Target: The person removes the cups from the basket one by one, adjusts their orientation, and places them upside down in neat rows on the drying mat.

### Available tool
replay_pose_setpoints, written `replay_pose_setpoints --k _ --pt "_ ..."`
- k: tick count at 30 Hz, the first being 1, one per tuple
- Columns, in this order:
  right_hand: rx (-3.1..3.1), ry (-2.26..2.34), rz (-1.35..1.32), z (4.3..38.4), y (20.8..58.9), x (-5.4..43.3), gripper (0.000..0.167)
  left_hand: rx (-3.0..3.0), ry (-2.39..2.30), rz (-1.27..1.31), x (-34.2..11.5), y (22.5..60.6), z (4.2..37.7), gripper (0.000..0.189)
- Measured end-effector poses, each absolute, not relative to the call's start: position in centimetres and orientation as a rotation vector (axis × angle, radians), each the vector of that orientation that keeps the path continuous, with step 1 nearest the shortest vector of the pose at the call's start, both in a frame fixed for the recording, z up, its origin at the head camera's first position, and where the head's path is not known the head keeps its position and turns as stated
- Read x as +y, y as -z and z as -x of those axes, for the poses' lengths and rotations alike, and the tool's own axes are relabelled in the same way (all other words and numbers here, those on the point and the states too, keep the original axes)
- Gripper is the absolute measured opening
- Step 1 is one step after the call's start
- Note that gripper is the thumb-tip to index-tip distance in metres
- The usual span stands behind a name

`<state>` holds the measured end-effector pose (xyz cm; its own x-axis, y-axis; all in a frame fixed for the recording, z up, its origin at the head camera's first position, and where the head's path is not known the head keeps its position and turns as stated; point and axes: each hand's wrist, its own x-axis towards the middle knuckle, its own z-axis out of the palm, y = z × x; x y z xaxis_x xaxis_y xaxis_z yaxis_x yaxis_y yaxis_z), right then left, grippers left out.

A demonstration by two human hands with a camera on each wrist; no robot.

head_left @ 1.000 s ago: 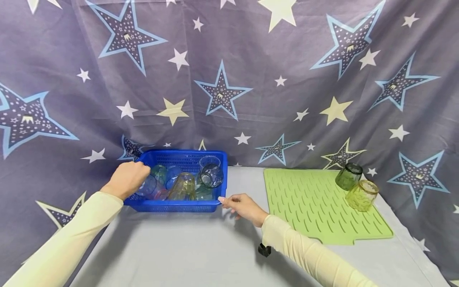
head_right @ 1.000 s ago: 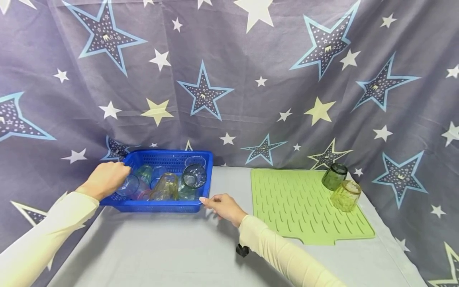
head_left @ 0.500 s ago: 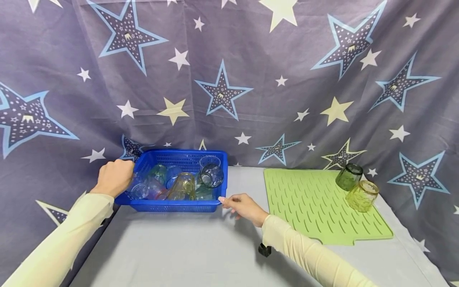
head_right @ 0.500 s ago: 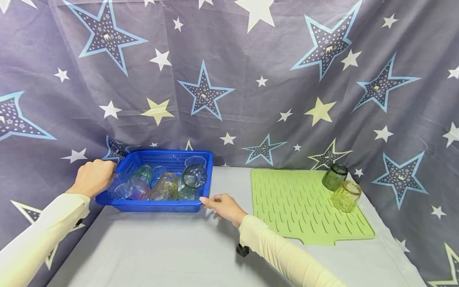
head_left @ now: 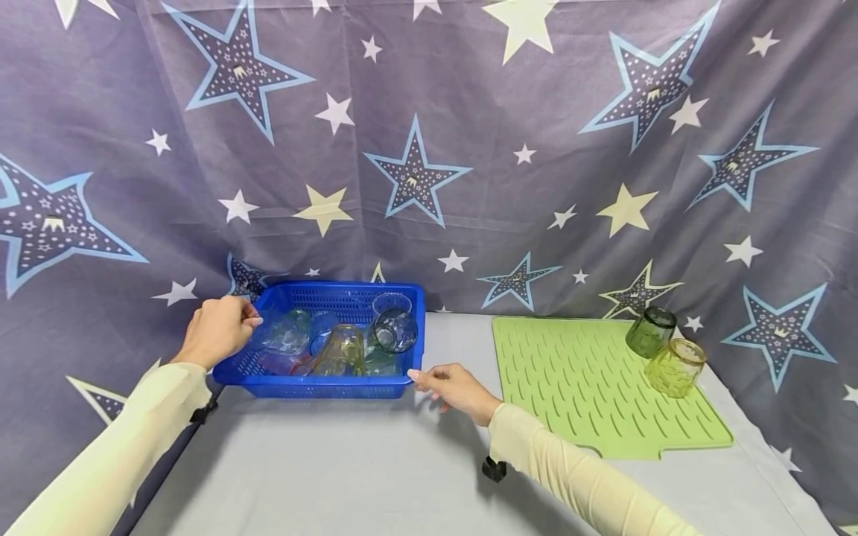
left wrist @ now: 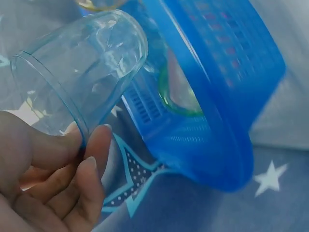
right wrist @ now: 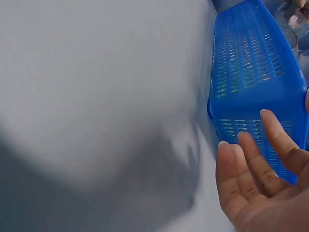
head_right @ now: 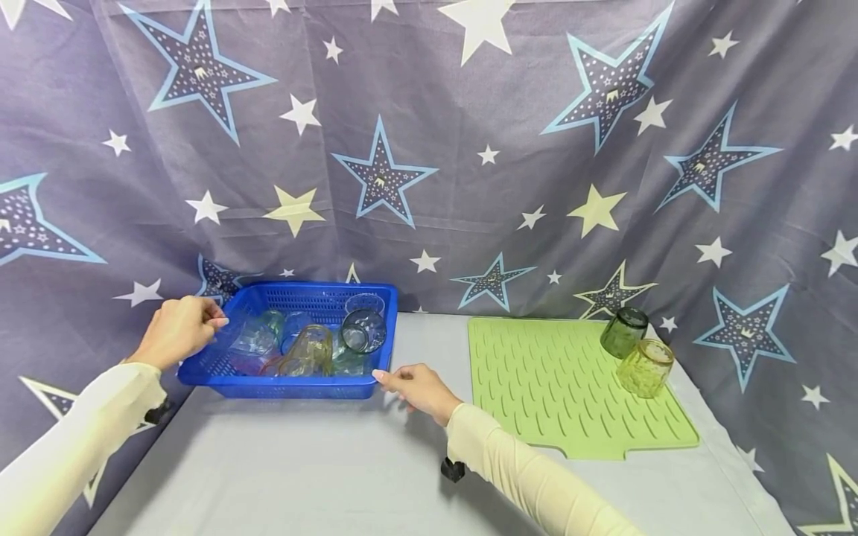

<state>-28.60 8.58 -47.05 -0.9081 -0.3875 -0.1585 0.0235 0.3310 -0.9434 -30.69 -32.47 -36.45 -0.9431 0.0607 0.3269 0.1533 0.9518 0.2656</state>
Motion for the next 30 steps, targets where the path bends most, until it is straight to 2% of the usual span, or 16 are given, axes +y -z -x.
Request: replay_pose_setpoints --k 15,30 --pt "2.252 1.601 0.318 28.6 47.1 8.6 0.065 -2.781 0.952 0.054 -29.2 36.1 29.7 0.018" --pt "2.275 1.611 0.322 28.3 46.8 8.5 0.059 -2.791 1.322 0.19 -25.6 36.9 29.4 0.018"
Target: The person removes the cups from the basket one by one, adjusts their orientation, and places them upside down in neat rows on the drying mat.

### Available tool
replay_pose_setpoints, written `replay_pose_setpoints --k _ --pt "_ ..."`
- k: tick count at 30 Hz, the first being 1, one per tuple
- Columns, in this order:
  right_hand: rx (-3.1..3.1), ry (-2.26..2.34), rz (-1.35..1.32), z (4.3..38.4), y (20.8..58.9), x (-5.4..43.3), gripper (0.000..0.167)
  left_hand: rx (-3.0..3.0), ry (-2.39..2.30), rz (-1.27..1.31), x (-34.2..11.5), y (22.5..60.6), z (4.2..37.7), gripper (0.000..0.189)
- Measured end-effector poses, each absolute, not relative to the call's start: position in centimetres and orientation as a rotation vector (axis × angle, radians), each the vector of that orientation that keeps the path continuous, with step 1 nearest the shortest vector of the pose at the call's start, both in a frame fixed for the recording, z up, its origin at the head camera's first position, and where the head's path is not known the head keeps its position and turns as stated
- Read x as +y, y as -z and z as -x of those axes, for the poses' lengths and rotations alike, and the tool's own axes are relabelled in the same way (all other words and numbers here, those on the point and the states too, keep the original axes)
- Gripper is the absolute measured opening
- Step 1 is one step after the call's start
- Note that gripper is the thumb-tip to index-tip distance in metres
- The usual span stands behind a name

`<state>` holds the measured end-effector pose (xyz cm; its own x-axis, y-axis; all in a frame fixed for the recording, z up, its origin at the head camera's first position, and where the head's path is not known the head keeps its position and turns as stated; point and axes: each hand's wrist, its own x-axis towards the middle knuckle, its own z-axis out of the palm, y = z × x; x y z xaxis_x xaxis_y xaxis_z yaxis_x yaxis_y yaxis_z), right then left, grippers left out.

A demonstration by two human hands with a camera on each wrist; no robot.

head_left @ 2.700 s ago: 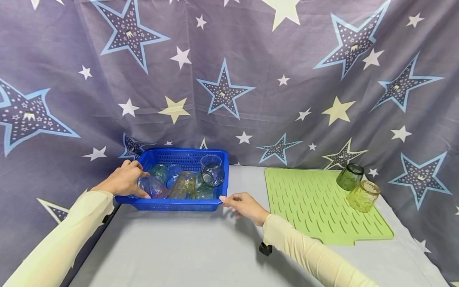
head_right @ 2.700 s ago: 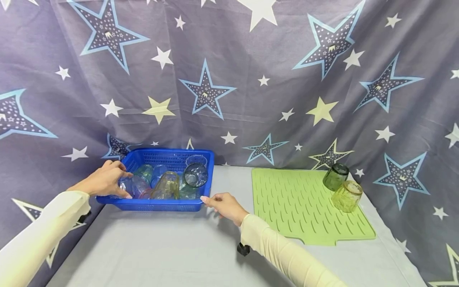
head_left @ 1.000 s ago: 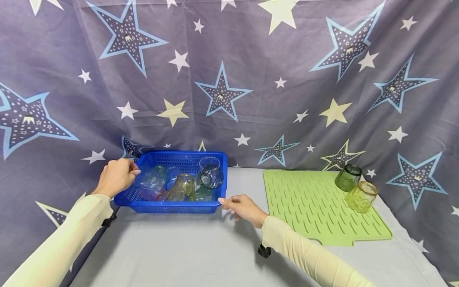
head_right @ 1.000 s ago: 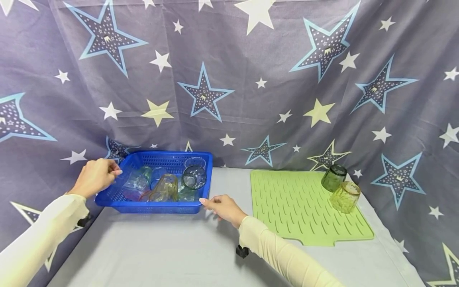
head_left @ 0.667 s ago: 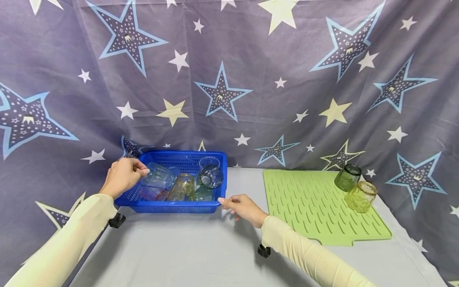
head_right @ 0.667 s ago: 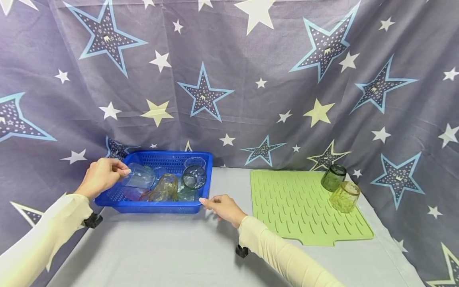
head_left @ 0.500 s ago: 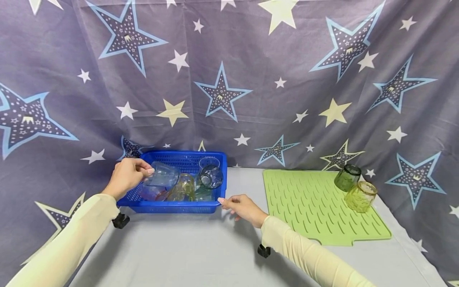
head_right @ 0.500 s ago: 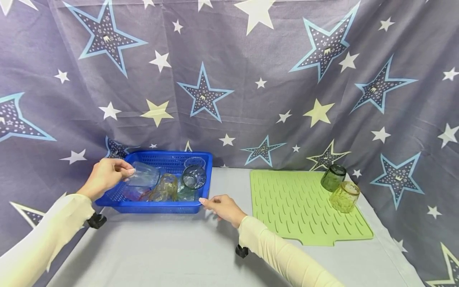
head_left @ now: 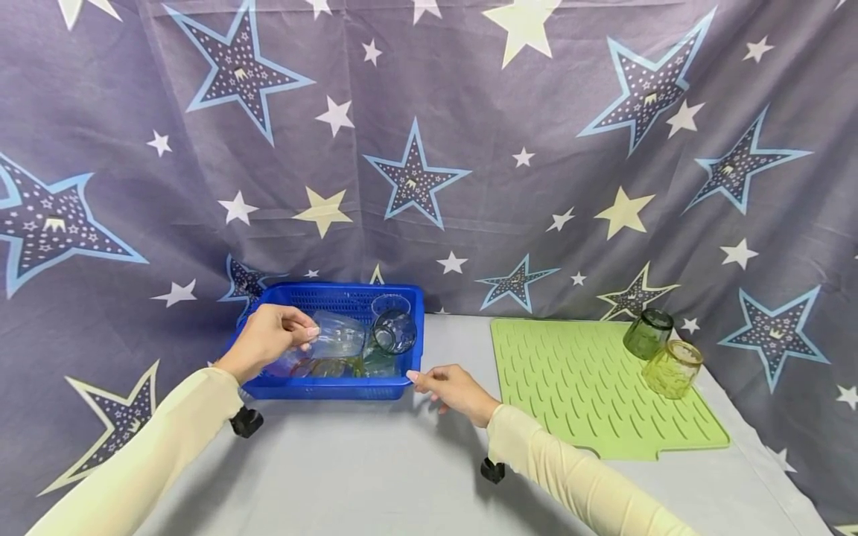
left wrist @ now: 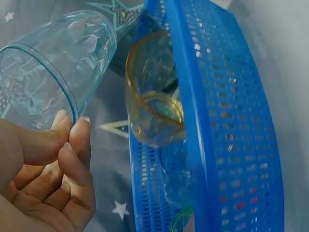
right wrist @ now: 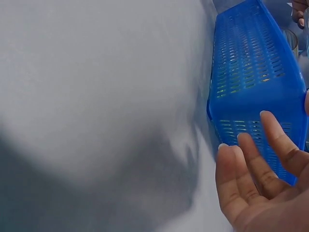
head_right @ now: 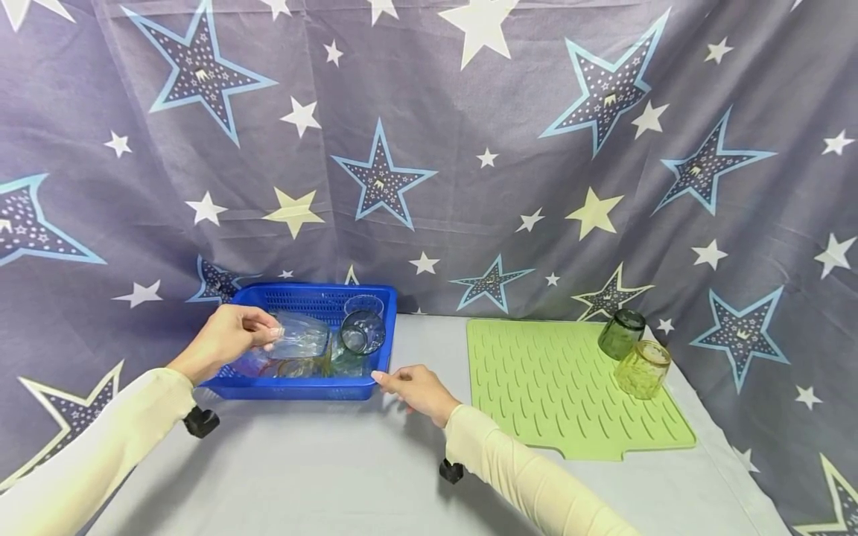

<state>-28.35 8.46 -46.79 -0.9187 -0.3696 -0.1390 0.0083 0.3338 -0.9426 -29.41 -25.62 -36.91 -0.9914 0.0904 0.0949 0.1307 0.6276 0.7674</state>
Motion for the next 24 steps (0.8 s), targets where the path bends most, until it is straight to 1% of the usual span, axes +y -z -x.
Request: replay_pose_setpoints --k 10,17,24 --pt "2.279 1.599 0.326 28.3 47.0 8.4 0.063 -2.807 1.397 0.2 -23.3 37.6 29.1 0.01" --pt "2.278 1.607 0.32 28.3 46.8 8.4 0.06 -2.798 1.444 0.271 -21.7 37.9 29.1 0.009" --pt "2.286 1.611 0.326 28.3 46.8 8.5 0.061 -2.804 1.486 0.283 -20.8 38.3 29.0 0.009"
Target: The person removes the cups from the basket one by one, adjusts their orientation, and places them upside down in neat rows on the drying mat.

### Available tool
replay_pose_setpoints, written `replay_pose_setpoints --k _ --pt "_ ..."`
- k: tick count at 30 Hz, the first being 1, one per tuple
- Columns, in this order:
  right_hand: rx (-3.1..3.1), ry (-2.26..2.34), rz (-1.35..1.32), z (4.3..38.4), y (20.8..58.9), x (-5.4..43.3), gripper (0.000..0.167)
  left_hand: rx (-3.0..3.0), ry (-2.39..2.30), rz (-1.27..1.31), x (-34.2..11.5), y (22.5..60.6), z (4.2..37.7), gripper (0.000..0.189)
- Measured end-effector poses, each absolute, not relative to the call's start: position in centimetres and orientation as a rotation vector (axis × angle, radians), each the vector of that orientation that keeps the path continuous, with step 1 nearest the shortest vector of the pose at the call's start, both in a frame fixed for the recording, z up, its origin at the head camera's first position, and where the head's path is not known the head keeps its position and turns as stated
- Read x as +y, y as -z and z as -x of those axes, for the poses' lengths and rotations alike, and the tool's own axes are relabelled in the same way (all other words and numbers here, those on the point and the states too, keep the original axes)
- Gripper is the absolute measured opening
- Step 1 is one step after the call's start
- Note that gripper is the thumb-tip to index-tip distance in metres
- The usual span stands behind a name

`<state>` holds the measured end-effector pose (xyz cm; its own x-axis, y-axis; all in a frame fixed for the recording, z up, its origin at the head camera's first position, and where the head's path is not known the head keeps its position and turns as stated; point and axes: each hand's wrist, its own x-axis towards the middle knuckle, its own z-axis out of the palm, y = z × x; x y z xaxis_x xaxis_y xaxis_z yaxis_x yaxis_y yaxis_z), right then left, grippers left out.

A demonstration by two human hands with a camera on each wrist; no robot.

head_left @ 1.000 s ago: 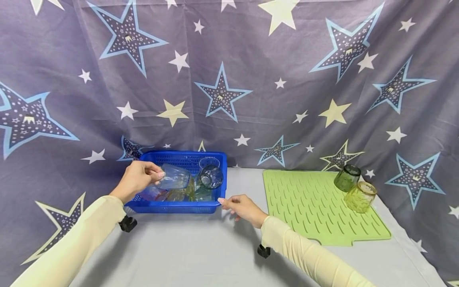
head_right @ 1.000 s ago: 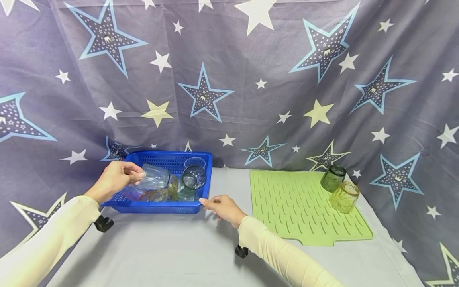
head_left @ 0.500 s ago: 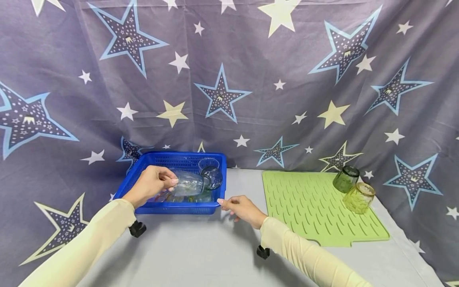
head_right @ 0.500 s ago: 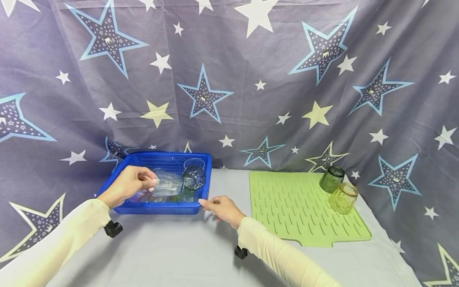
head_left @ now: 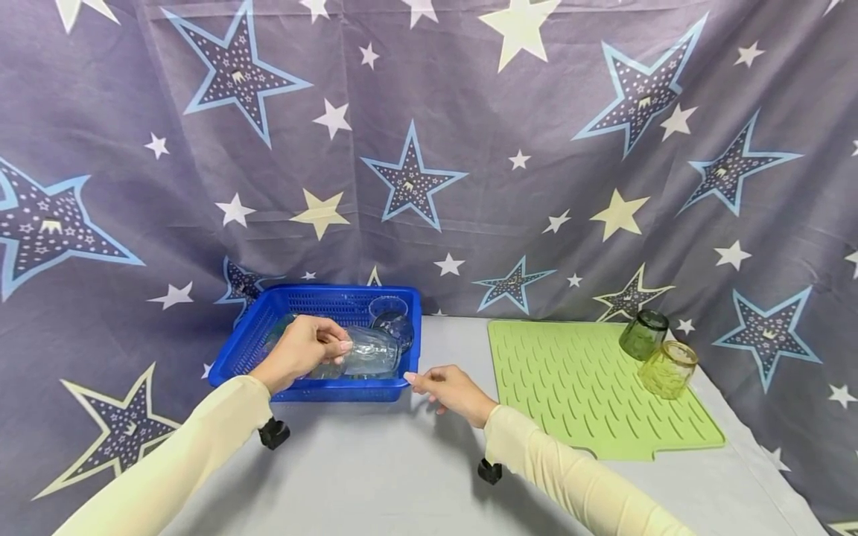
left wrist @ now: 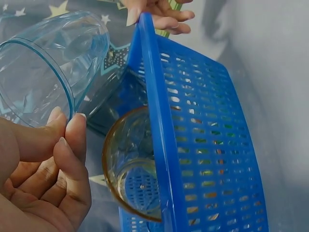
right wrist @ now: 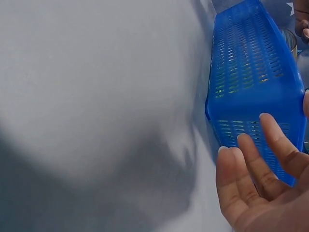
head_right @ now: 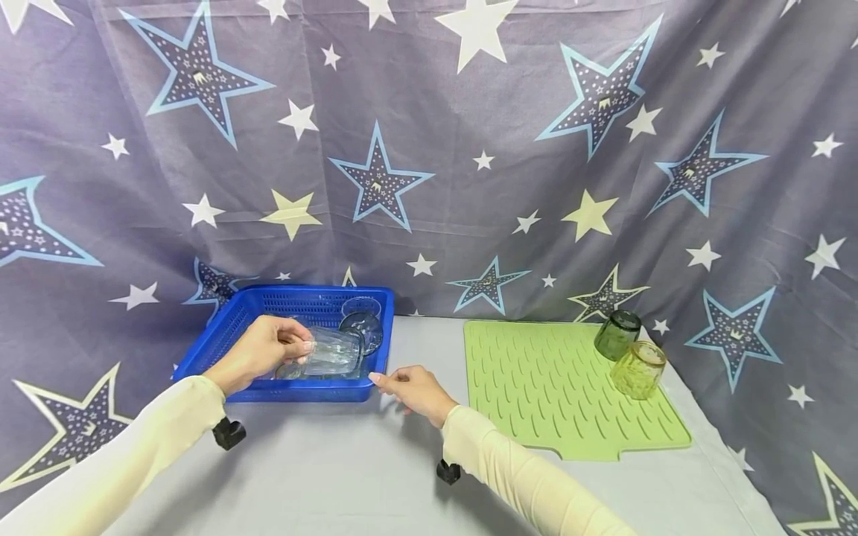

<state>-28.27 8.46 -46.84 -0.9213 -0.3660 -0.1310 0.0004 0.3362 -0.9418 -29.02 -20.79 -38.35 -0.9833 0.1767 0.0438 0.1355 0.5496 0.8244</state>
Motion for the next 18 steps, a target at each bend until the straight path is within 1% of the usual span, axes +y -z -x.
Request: replay_pose_setpoints --k 5,9,15,18 --pt "2.283 1.611 0.314 28.4 46.7 8.6 0.06 2.696 -1.461 -0.278 -20.2 38.6 29.1 0.009" --pt "2.284 1.607 0.327 28.6 46.3 8.7 0.054 2.682 -1.478 -0.295 -19.7 38.7 29.1 0.009" --pt "2.277 1.626 0.35 28.9 46.0 8.9 0.048 2.665 -1.485 -0.304 -18.9 38.9 29.1 0.008" --pt "2.286 1.632 0.341 28.8 46.0 8.9 0.041 2.661 -1.485 -0.306 -18.5 39.0 29.1 0.008"
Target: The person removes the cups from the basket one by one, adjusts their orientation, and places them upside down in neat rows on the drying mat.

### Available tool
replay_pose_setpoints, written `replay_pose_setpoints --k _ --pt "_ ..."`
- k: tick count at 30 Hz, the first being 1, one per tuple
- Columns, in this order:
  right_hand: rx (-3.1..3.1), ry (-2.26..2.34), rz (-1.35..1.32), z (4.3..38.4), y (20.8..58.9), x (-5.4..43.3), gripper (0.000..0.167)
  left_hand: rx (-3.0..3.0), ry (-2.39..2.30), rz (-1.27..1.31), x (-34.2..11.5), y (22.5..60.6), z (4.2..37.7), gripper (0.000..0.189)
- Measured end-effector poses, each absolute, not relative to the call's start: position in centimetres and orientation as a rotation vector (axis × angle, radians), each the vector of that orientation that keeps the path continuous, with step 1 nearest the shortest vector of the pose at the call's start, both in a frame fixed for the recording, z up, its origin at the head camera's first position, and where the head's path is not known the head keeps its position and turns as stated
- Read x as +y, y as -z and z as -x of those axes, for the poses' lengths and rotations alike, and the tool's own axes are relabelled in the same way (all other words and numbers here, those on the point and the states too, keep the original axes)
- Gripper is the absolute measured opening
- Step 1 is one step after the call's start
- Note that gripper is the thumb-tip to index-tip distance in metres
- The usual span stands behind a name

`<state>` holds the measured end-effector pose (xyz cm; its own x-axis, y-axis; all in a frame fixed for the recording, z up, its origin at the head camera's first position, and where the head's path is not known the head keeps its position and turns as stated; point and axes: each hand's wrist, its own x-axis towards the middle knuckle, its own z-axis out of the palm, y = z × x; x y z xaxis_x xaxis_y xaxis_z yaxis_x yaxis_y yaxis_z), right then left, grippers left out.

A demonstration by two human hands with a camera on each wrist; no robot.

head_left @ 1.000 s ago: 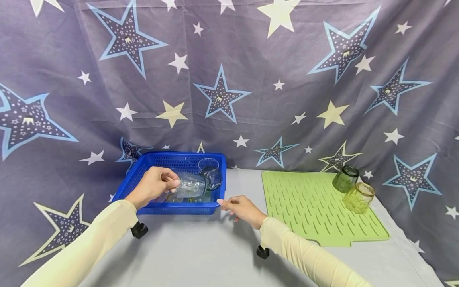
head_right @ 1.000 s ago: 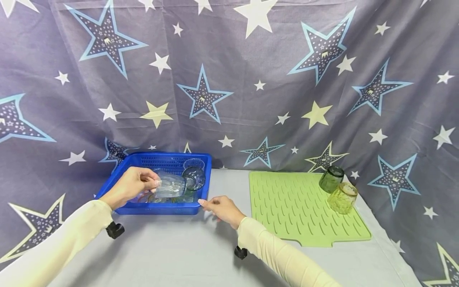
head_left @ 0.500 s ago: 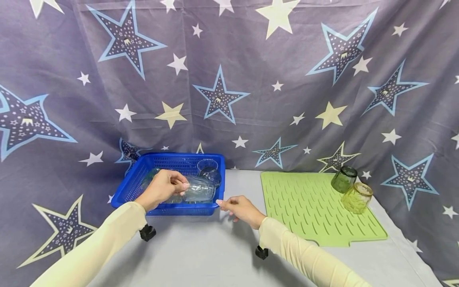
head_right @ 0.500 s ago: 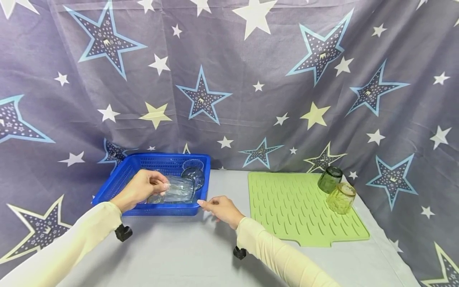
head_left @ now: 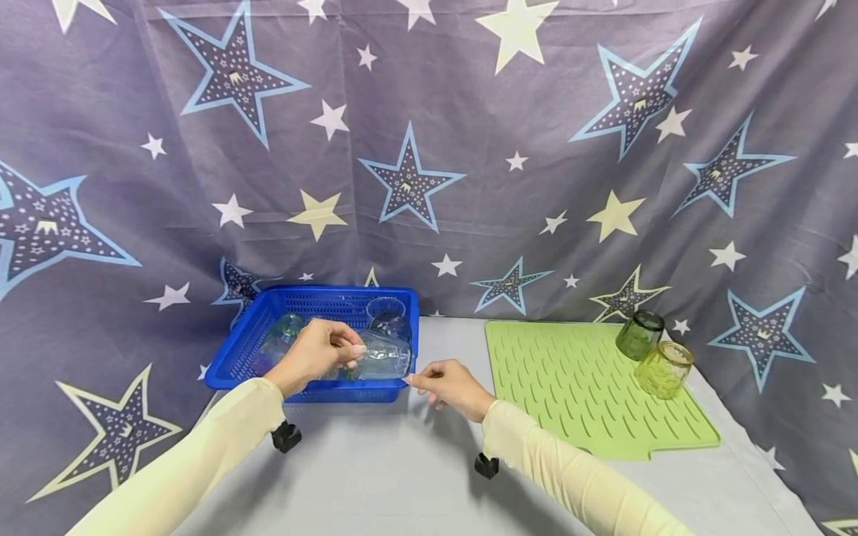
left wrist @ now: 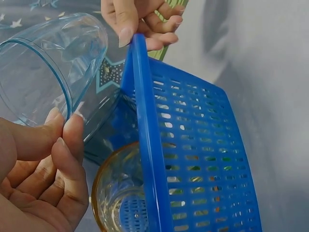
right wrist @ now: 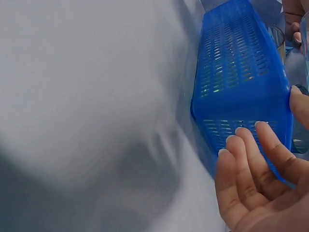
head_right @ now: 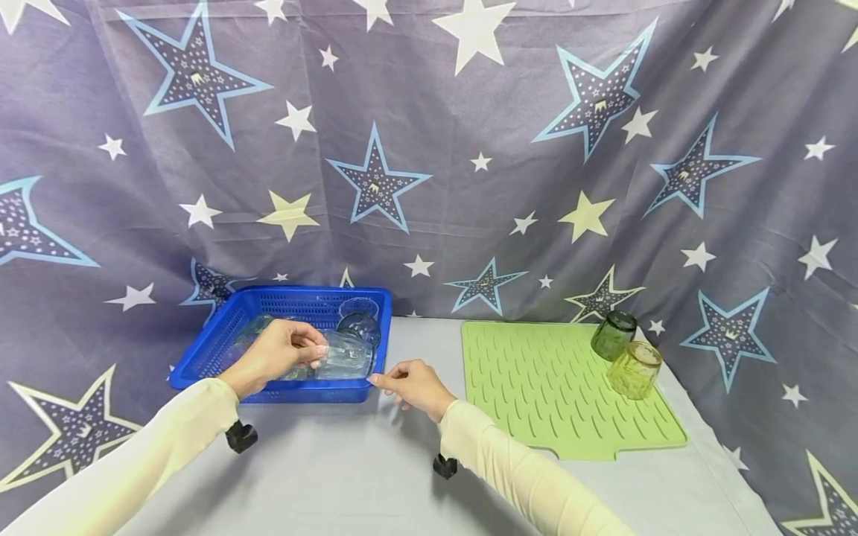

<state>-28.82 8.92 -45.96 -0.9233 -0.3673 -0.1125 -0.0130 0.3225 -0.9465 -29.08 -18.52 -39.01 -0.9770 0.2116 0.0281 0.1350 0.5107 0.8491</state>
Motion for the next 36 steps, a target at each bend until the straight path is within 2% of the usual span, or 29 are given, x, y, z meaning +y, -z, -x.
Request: replay_pose_setpoints --k 4,7,10,16,24,31,36 --pt "2.297 1.636 0.31 28.6 45.8 9.2 0.035 2.662 -1.487 -0.303 -18.1 39.0 29.1 0.008" --pt "2.2 1.693 0.268 28.5 45.6 9.4 0.044 2.657 -1.5 -0.289 -17.8 39.1 29.0 0.007" --pt "1.997 1.803 0.237 28.6 45.4 9.6 0.06 2.645 -1.517 -0.298 -17.6 39.2 28.9 0.008" --pt "1.643 1.949 0.242 28.8 45.0 9.7 0.07 2.642 -1.535 -0.364 -16.9 39.2 28.8 0.009" --pt "1.462 2.079 0.241 28.8 44.6 10.0 0.054 2.691 -1.49 -0.404 -16.2 39.1 28.8 0.007" --pt "1.474 2.122 0.272 29.2 44.5 11.3 0.055 2.731 -1.484 -0.452 -15.7 39.4 28.7 0.013" --pt "1.475 2.146 0.287 29.6 44.8 12.8 0.053 2.798 -1.372 -0.559 -15.5 40.1 28.7 0.008"
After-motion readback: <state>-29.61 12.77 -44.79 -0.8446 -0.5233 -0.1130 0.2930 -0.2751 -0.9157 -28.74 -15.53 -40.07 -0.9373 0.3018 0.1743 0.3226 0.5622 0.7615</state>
